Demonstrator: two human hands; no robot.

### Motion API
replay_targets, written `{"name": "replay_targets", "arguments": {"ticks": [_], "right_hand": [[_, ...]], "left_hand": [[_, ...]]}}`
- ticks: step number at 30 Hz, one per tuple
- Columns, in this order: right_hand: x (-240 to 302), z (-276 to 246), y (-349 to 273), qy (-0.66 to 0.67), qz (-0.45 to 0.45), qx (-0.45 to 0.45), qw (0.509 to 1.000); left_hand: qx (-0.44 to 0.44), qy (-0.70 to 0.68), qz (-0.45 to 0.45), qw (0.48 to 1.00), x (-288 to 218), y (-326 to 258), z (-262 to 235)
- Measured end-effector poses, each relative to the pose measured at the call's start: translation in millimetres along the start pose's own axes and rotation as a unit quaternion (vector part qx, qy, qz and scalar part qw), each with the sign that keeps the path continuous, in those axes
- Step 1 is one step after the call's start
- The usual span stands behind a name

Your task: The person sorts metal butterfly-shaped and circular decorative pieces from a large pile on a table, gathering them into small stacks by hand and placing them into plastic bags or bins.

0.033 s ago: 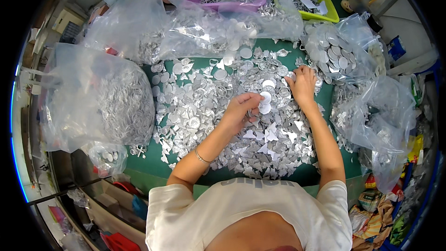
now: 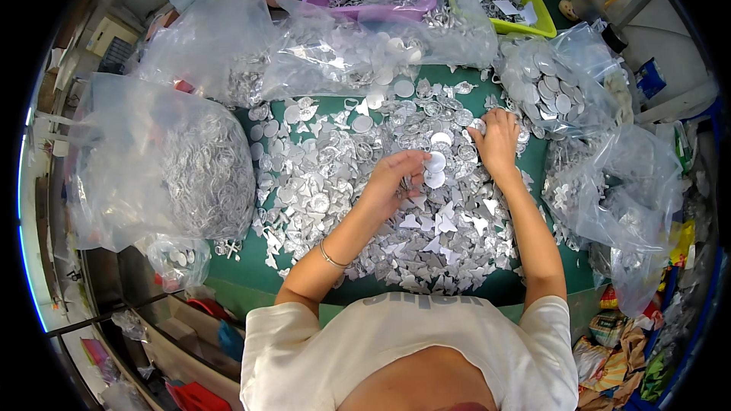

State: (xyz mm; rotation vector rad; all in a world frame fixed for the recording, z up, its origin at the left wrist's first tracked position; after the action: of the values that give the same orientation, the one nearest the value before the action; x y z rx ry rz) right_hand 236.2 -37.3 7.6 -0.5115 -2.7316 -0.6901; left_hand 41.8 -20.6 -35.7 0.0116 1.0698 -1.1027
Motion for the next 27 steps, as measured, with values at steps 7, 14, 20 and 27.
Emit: {"name": "replay_targets", "arguments": {"ticks": [7,14,20,27], "right_hand": [[-34,3,1,0.365,0.153,0.031,0.918],[-14,16,-7,0.342,0.16,0.204,0.903],[-19,2,7,0.229,0.12,0.125,0.958],[14,33,18,0.061,0.056,0.117,0.99]], "left_hand": [[-0.068,-0.161,-0.014,0.985,-8,-10,6],[-0.007,-0.212,-0.011,0.977,16,-9,-4],[-0.099,-0.145,0.023,0.984,13,-25,-14],[-0.138,-0.019,0.048,0.989,9,-32,-13]]}}
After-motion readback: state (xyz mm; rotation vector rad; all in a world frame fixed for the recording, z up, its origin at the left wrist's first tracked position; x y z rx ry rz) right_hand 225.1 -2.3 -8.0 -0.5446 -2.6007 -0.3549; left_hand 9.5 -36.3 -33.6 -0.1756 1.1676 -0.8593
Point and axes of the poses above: each hand's wrist, its own y-axis towards the middle knuckle, its own z-axis out of the palm, x = y × z, the point moved 9 cm from there along y, towards the middle knuckle, and after that the axes turned 4 degrees about y, right-handed, at the moved point
